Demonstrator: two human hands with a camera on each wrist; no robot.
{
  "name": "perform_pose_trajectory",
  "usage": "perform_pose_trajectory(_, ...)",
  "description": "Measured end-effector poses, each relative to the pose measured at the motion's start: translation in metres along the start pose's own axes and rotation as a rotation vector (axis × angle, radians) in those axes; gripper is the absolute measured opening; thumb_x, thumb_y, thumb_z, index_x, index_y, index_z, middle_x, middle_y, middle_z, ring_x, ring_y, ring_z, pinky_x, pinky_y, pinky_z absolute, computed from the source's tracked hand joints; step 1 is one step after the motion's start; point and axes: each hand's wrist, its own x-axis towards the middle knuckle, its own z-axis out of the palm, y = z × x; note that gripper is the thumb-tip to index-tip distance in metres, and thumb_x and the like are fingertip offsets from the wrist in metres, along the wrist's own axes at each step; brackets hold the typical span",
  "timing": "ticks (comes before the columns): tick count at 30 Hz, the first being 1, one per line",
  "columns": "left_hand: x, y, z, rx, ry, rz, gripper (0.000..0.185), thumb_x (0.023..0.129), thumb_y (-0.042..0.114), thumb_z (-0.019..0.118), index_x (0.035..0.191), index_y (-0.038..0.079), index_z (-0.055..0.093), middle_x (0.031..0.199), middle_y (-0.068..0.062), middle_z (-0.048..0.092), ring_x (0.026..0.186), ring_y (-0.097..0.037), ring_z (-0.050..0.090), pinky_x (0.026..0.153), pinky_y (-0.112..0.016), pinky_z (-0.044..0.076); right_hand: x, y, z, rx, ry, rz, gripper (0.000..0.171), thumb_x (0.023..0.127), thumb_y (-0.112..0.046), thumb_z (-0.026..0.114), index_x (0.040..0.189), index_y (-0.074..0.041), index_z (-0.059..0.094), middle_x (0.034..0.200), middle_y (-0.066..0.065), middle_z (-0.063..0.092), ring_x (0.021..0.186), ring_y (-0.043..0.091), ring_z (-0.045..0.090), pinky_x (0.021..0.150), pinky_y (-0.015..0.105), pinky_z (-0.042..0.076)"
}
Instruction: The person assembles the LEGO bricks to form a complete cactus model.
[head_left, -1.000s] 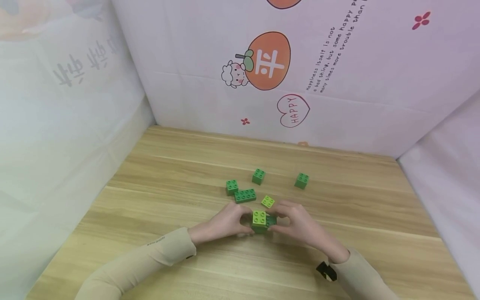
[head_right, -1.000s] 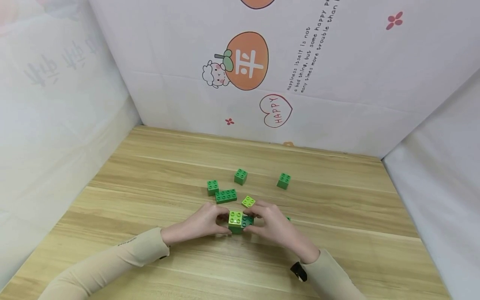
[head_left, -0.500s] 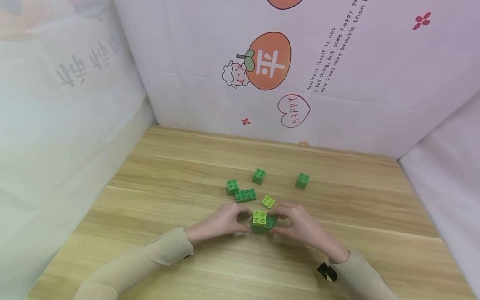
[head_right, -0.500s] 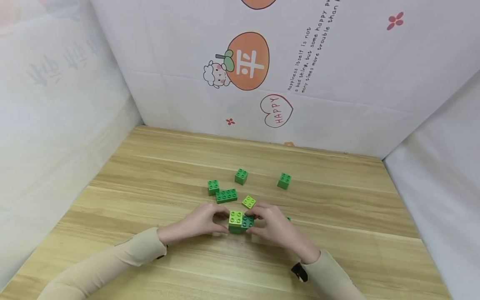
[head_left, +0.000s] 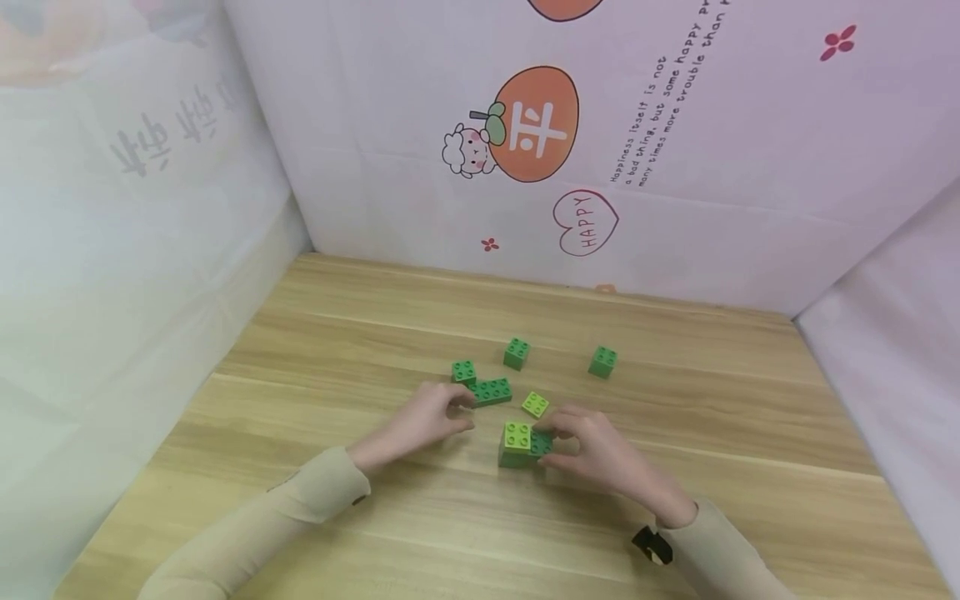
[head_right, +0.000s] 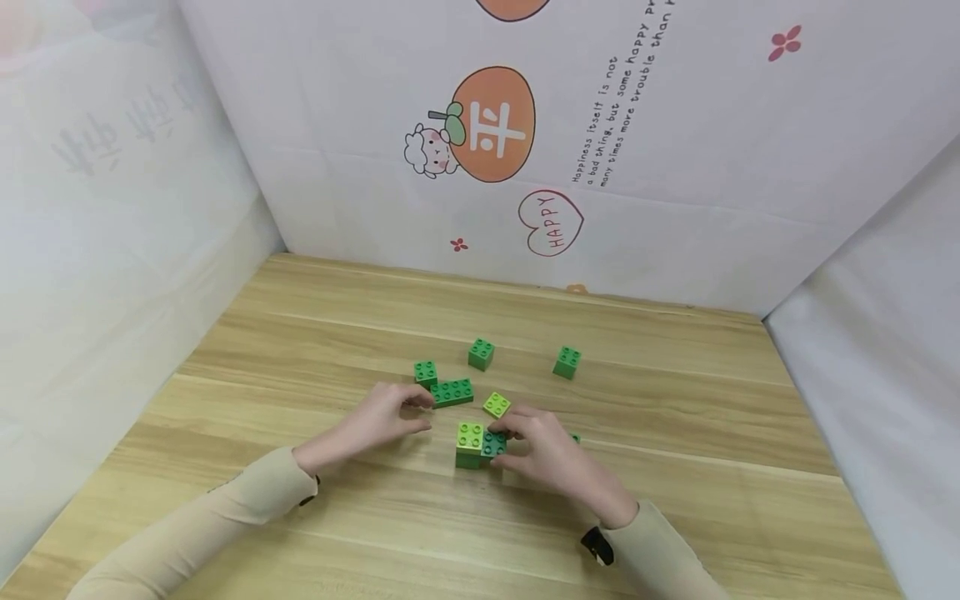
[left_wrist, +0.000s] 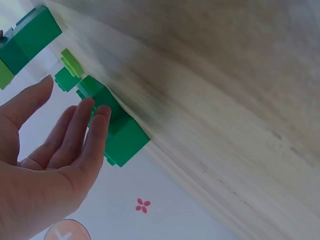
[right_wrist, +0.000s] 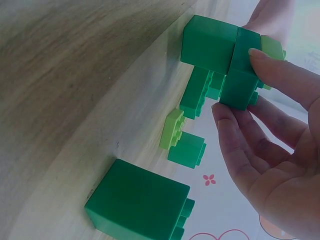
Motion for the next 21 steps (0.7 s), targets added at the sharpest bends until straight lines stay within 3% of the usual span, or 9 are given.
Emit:
perform_pose_trajectory(6, 0.006, -0.005, 0.001, 0.060, 0.034, -0.018, 0.035, 0.079, 0.018, 0.073, 0.110, 0.004, 0.065, 0.110, -0.010, 0.069, 0.104, -0.022, 0.065, 0.092, -0.035, 0.054, 0.000, 0.000, 0.001, 0.006, 0.000, -0.003, 0.035, 0.072, -0.019, 0.079, 0.104, -0.011, 0.068, 0.103, -0.001, 0.069, 0.089, 0.009, 0.064, 0.078, 0.028, 0.058)
perform_pose_trajectory(12, 0.015, -0.006, -0.002, 0.061, 0.031, -0.062, 0.037, 0.080, 0.017, 0.072, 0.113, 0.003, 0.063, 0.112, -0.012, 0.068, 0.106, -0.024, 0.064, 0.094, -0.037, 0.053, -0.001, 0.001, 0.001, 0.007, 0.003, -0.008, 0.035, 0.072, -0.019, 0.079, 0.104, -0.010, 0.068, 0.103, 0.001, 0.069, 0.089, 0.011, 0.064, 0.078, 0.029, 0.058)
perform_pose_trajectory(21, 0.029, -0.007, -0.004, 0.085, 0.031, -0.037, 0.046, 0.078, 0.017, 0.074, 0.118, 0.000, 0.060, 0.117, -0.014, 0.066, 0.109, -0.026, 0.063, 0.096, -0.037, 0.052, -0.001, 0.001, 0.001, 0.010, 0.005, 0.001, 0.035, 0.072, -0.019, 0.079, 0.104, -0.010, 0.068, 0.102, 0.002, 0.069, 0.089, 0.012, 0.065, 0.078, 0.028, 0.058)
